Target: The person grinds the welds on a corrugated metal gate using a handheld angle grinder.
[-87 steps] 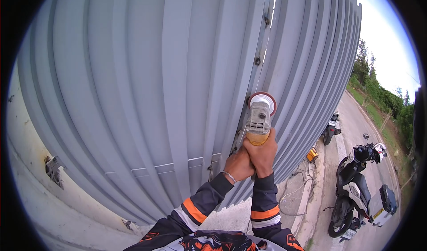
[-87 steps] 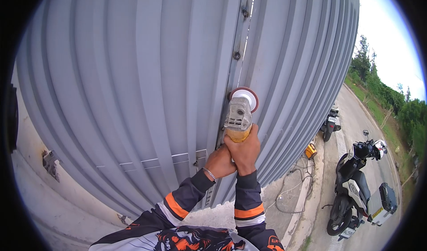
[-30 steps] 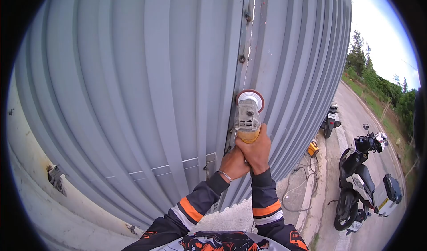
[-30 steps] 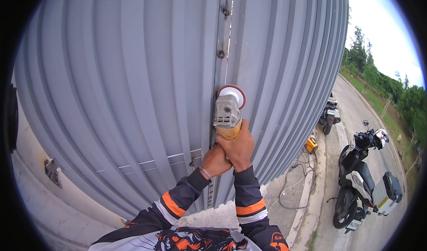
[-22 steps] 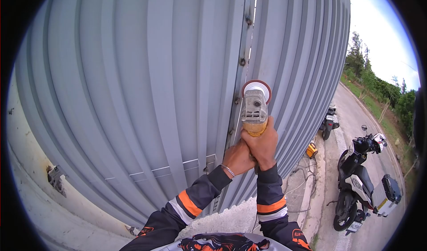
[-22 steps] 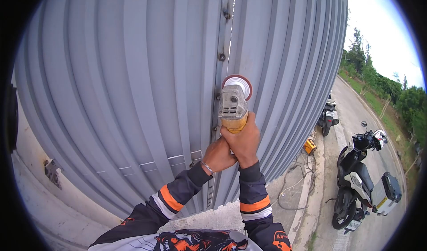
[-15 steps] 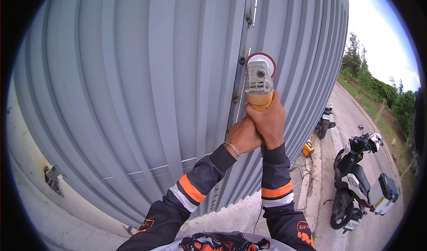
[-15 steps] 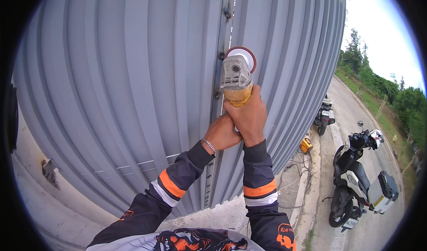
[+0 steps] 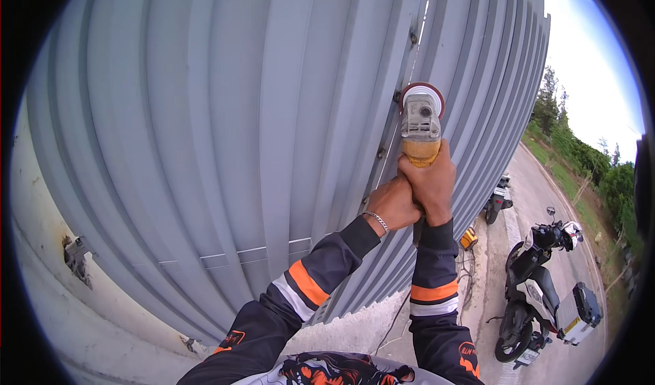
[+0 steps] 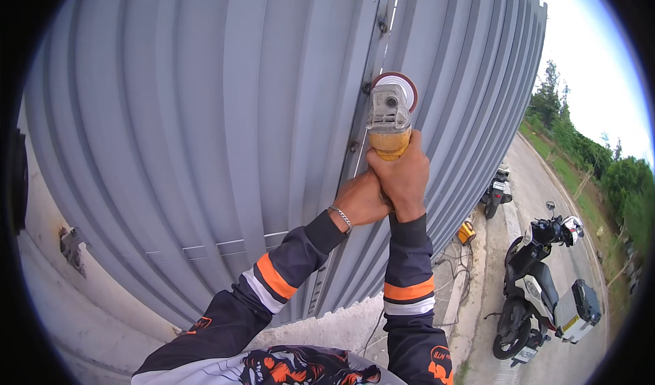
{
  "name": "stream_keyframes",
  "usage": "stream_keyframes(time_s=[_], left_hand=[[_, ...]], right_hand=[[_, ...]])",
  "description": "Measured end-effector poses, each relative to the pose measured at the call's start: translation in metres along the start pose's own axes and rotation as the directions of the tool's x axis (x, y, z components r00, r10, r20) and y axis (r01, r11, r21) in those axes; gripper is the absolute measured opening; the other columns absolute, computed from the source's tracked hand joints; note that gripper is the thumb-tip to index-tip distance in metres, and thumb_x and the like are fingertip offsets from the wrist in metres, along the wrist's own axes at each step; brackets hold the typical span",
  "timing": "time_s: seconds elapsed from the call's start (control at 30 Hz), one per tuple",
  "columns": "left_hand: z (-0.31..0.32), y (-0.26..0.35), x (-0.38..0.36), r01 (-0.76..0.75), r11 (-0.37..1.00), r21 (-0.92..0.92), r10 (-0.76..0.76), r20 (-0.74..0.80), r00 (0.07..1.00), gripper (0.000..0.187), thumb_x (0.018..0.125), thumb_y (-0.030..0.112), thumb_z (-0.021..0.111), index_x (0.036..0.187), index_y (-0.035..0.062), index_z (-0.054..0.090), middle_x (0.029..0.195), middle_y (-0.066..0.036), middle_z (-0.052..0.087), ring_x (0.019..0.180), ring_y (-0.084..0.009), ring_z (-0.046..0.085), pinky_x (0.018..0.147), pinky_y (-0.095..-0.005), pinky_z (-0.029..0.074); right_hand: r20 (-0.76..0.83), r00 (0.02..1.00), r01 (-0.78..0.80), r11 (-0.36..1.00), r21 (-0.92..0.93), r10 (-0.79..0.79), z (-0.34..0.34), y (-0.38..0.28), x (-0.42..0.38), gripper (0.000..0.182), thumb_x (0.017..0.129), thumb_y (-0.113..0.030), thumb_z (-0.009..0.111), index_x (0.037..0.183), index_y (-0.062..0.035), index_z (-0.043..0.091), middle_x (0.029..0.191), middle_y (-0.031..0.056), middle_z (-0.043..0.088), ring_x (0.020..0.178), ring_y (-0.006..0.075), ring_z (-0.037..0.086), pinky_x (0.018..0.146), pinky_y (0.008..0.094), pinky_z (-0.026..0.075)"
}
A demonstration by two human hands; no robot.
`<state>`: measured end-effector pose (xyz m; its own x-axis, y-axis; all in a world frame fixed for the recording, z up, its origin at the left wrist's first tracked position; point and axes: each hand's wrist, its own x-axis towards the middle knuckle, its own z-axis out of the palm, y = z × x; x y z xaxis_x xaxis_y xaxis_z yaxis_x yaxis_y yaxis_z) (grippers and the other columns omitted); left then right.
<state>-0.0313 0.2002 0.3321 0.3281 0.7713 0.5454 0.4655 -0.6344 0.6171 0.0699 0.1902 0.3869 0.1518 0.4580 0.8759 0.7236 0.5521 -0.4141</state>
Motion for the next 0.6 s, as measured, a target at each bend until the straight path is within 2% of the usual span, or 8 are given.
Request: stream_keyframes(time_s=[0.07,0.17,0.27,0.37,0.47,0.57,0.6], left_hand=[[-0.003,0.002,0.003,0.035,0.999,0.029,-0.036,0.044,0.998,0.055,0.078,0.034,0.080,0.117,-0.0011,0.062,0.100,-0.024,0.074,0.095,-0.0447,0.071,0.082,-0.0501,0.059],[0.001,-0.001,0.002,-0.003,1.000,-0.002,0.003,-0.016,1.000,0.057,0.077,0.034,0.081,0.117,-0.0013,0.062,0.100,-0.024,0.074,0.094,-0.0449,0.071,0.081,-0.0504,0.059],[0.002,-0.002,0.003,-0.015,1.000,-0.006,0.015,-0.031,0.999,0.040,0.072,0.023,0.077,0.104,0.0010,0.067,0.093,-0.022,0.075,0.089,-0.0434,0.073,0.078,-0.0523,0.060],[0.001,0.000,0.000,-0.009,1.000,0.003,0.009,-0.059,0.998,0.039,0.071,0.023,0.076,0.102,0.0006,0.067,0.092,-0.022,0.075,0.088,-0.0436,0.073,0.078,-0.0524,0.060],[-0.002,0.002,-0.002,-0.006,1.000,0.006,0.006,-0.020,1.000,0.054,0.077,0.029,0.078,0.117,-0.0019,0.061,0.101,-0.025,0.073,0.094,-0.0456,0.071,0.081,-0.0518,0.059],[-0.002,0.000,0.002,0.003,1.000,0.006,-0.003,0.023,1.000,0.055,0.077,0.030,0.078,0.118,-0.0018,0.061,0.102,-0.025,0.074,0.095,-0.0453,0.071,0.081,-0.0518,0.059],[-0.001,-0.003,0.002,-0.006,1.000,0.009,0.006,0.012,1.000,0.055,0.077,0.030,0.079,0.118,-0.0016,0.061,0.102,-0.025,0.074,0.094,-0.0451,0.071,0.081,-0.0517,0.059]], right_hand=[[-0.005,1.000,-0.007,1.000,0.009,0.007,0.002,0.001,0.002,0.051,0.073,-0.033,0.085,0.104,-0.0021,0.057,0.089,0.0206,0.075,0.085,0.0411,0.076,0.072,0.0458,0.060],[0.001,1.000,-0.008,1.000,0.020,0.008,0.000,-0.002,0.002,0.051,0.073,-0.033,0.085,0.103,-0.0018,0.058,0.089,0.0207,0.075,0.086,0.0411,0.076,0.073,0.0458,0.060],[0.005,1.000,-0.012,0.999,0.033,0.012,0.001,-0.002,0.002,0.051,0.073,-0.033,0.085,0.105,-0.0014,0.058,0.090,0.0212,0.075,0.086,0.0413,0.076,0.074,0.0453,0.060],[0.019,1.000,-0.013,0.999,0.045,0.012,0.000,-0.002,0.001,0.053,0.073,-0.033,0.085,0.106,-0.0008,0.059,0.091,0.0214,0.075,0.087,0.0409,0.076,0.074,0.0453,0.060],[0.017,1.000,0.004,1.000,0.021,-0.004,-0.002,-0.004,0.001,0.052,0.073,-0.032,0.085,0.106,-0.0003,0.059,0.092,0.0213,0.076,0.088,0.0400,0.076,0.076,0.0453,0.060],[0.020,0.999,-0.037,0.999,-0.006,0.037,-0.002,-0.008,0.002,0.045,0.076,-0.025,0.082,0.105,0.0010,0.061,0.094,0.0177,0.076,0.087,0.0307,0.077,0.077,0.0411,0.059],[0.017,0.999,-0.039,0.999,-0.003,0.039,-0.001,-0.010,0.000,0.045,0.075,-0.025,0.082,0.105,0.0010,0.061,0.094,0.0178,0.076,0.087,0.0310,0.077,0.077,0.0412,0.059]])
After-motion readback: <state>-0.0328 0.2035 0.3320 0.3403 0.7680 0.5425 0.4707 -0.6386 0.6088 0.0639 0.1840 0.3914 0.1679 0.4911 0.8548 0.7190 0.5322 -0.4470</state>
